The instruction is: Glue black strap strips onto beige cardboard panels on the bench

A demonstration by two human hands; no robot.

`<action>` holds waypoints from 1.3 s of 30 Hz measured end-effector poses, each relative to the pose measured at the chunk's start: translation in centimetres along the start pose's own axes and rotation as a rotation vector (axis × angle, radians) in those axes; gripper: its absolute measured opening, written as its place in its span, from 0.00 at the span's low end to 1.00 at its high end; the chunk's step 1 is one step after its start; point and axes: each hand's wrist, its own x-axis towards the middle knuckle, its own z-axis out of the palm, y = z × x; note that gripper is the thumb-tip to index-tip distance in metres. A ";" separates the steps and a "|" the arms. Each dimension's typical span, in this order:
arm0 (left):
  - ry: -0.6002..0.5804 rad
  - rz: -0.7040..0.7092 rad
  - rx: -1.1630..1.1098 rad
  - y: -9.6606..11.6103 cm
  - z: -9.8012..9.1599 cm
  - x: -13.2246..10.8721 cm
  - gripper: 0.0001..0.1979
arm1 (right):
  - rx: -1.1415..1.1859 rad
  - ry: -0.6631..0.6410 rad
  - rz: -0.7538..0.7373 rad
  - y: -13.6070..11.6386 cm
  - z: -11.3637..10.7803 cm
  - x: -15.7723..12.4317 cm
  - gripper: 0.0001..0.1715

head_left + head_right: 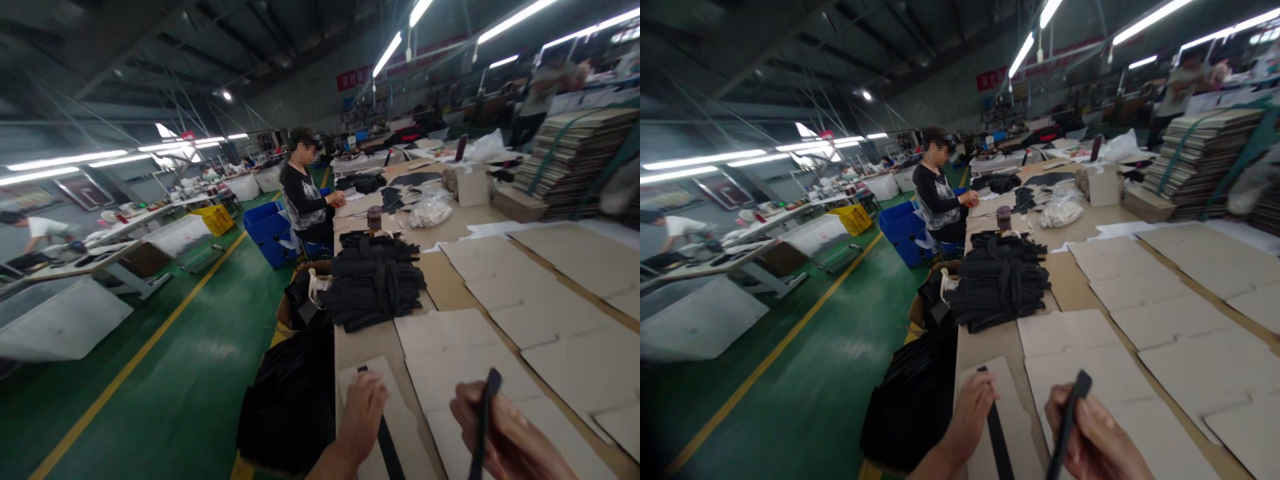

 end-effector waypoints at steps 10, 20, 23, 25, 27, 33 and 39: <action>-0.788 -0.194 -1.340 8.5 1.0 -3.6 0.39 | -0.137 -0.048 -0.041 0.4 3.1 0.3 0.22; -0.492 -0.523 -0.698 9.9 -0.4 -4.8 0.16 | -0.151 0.103 -0.001 1.2 0.4 -0.8 0.28; -0.462 -0.493 -0.615 9.5 0.3 -5.2 0.16 | -0.169 0.145 0.012 1.3 -0.3 -1.0 0.29; -0.475 -0.473 -0.612 9.2 0.7 -5.3 0.17 | -0.216 0.162 0.023 1.4 -0.7 -1.0 0.29; -0.491 -0.472 -0.620 9.0 1.1 -5.4 0.17 | -0.326 0.200 -0.019 1.5 -1.2 -1.0 0.29; -0.464 -0.448 -0.553 9.2 2.0 -5.3 0.16 | -0.913 0.286 -0.396 1.9 -2.2 -1.6 0.20; -0.433 -0.377 -0.444 9.5 2.7 -5.4 0.18 | -1.124 0.290 -0.629 2.2 -2.3 -1.7 0.14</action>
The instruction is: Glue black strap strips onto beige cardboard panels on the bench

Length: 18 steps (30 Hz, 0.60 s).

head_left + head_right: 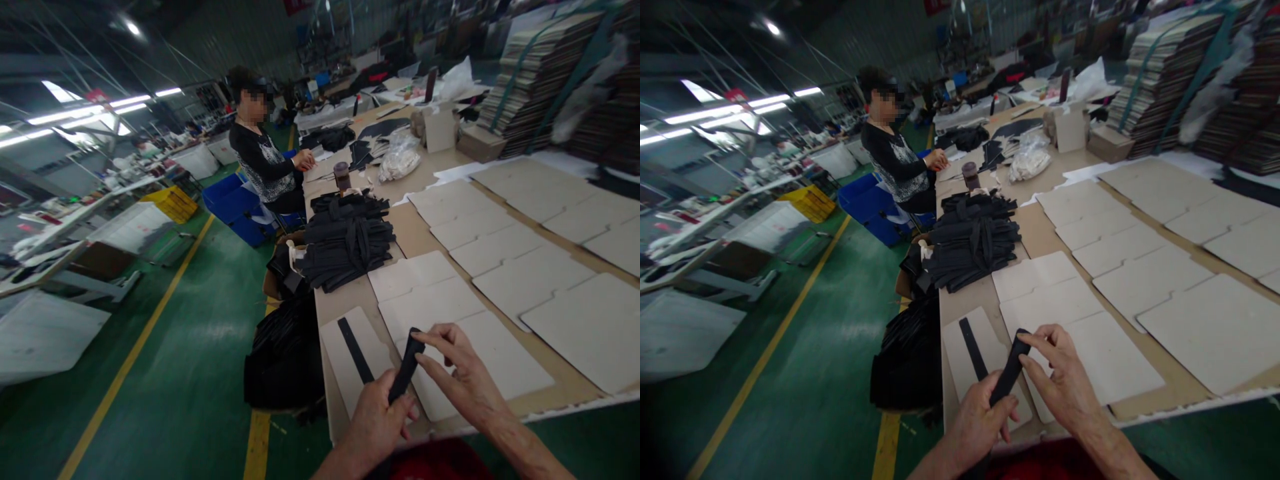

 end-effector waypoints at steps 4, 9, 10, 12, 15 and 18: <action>0.036 -0.048 0.008 -0.2 0.1 0.3 0.20 | 0.065 -0.037 -0.010 0.2 -0.3 -0.5 0.05; -0.007 -0.220 -0.169 -0.4 -1.9 -0.4 0.19 | 0.208 -0.076 0.098 1.5 -2.2 -2.8 0.08; -0.050 -0.239 -0.194 -0.6 -2.6 -0.6 0.19 | 0.229 -0.053 0.124 1.9 -2.7 -3.4 0.08; -0.149 -0.286 -0.224 -0.9 -3.8 -1.1 0.21 | 0.256 -0.056 0.213 2.9 -3.6 -4.7 0.09; -0.203 -0.305 -0.167 -1.2 -4.7 -1.8 0.23 | 0.315 -0.181 0.529 3.9 -4.5 -6.8 0.17; -0.153 -0.219 0.003 -1.5 -4.3 -2.1 0.22 | 0.517 -0.338 0.802 3.7 -4.9 -8.5 0.22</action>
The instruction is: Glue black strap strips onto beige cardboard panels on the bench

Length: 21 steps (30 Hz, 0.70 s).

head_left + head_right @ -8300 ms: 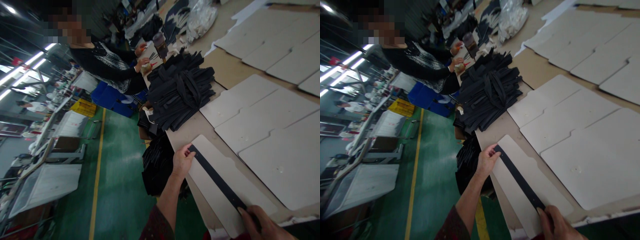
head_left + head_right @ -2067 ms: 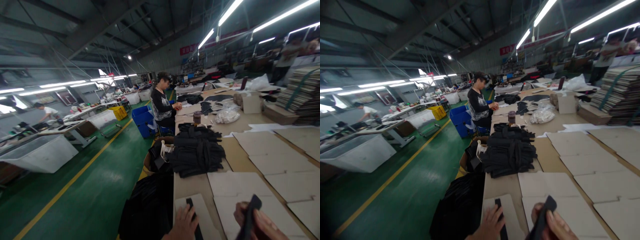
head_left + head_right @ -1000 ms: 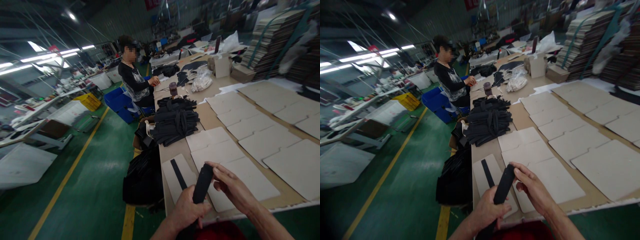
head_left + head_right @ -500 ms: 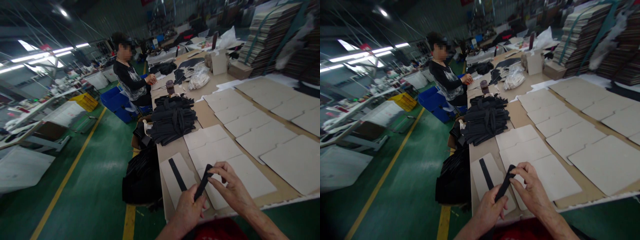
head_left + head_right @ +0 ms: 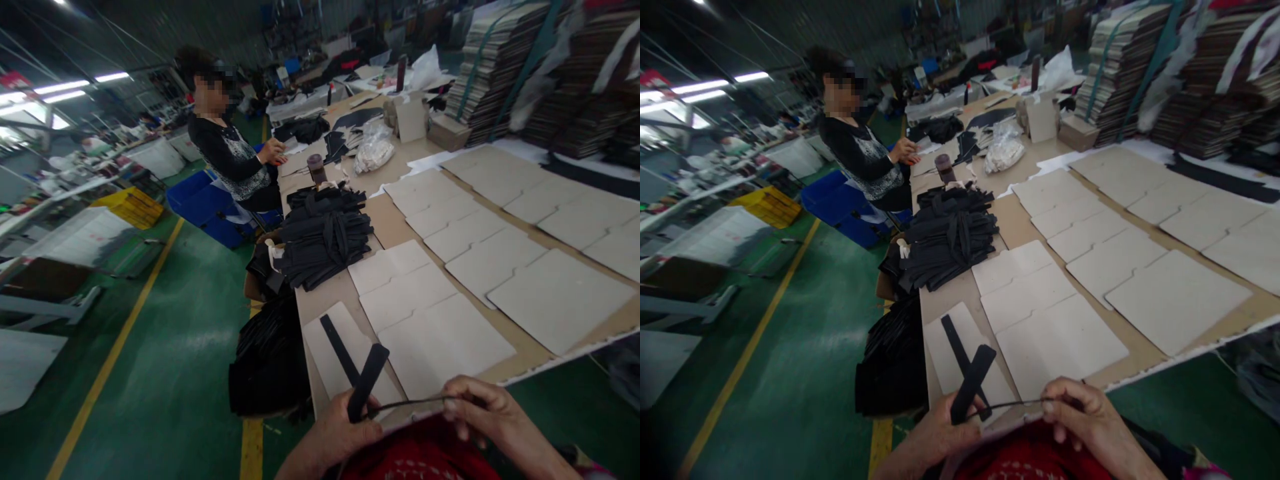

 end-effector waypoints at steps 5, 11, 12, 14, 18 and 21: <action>0.096 0.040 0.221 -1.4 2.4 0.8 0.22 | 0.347 -0.171 0.057 -0.7 0.0 -2.1 0.20; 0.181 0.009 0.229 -1.0 6.0 1.9 0.16 | 0.317 -0.173 0.132 -1.9 -2.1 -1.4 0.22; 0.182 0.009 0.192 -0.6 6.6 2.1 0.15 | 0.287 -0.151 0.131 -1.9 -2.7 -1.0 0.21; 0.175 0.035 0.100 0.1 7.8 2.9 0.15 | 0.258 -0.104 0.128 -1.8 -4.4 -0.2 0.19; 0.217 0.036 -0.061 0.4 9.8 5.0 0.21 | 0.112 -0.040 0.125 -1.6 -8.2 1.4 0.16; 0.227 -0.003 -0.246 0.0 10.9 6.4 0.33 | -0.123 -0.021 0.130 -1.9 -10.6 2.8 0.15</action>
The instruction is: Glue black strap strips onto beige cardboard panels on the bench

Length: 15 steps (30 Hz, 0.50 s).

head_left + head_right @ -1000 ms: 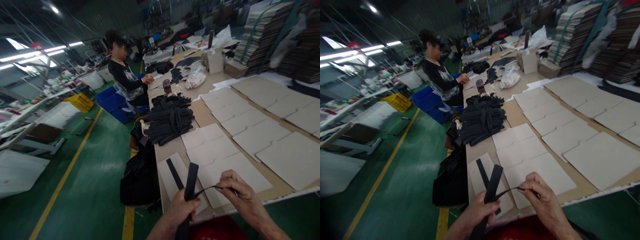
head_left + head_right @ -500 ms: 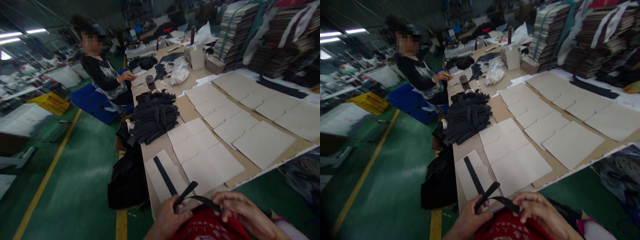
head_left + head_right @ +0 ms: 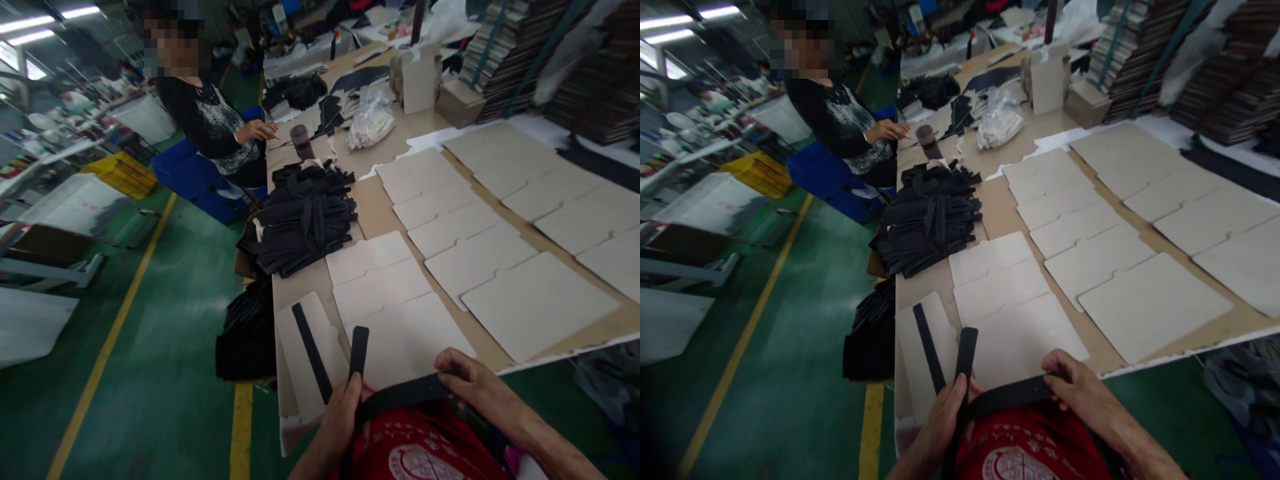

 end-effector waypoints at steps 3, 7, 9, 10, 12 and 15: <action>0.036 -0.026 -0.117 -0.2 1.2 0.7 0.37 | -0.104 -0.016 0.024 -0.4 -1.5 1.1 0.16; 0.121 -0.044 -0.297 0.7 2.4 0.9 0.35 | -0.096 -0.114 0.068 -1.2 -2.5 1.9 0.22; 0.165 -0.034 -0.443 1.3 2.7 0.8 0.32 | -0.090 -0.176 0.071 -1.6 -2.8 2.2 0.24; 0.188 -0.025 -0.486 1.5 2.7 0.8 0.29 | -0.093 -0.208 0.069 -1.7 -2.9 2.3 0.24; 0.224 -0.003 -0.499 1.7 2.6 0.8 0.23 | -0.098 -0.256 0.068 -1.7 -3.1 2.6 0.23; 0.262 0.063 -0.453 1.9 1.8 0.5 0.25 | -0.095 -0.314 0.074 -1.3 -3.3 3.0 0.22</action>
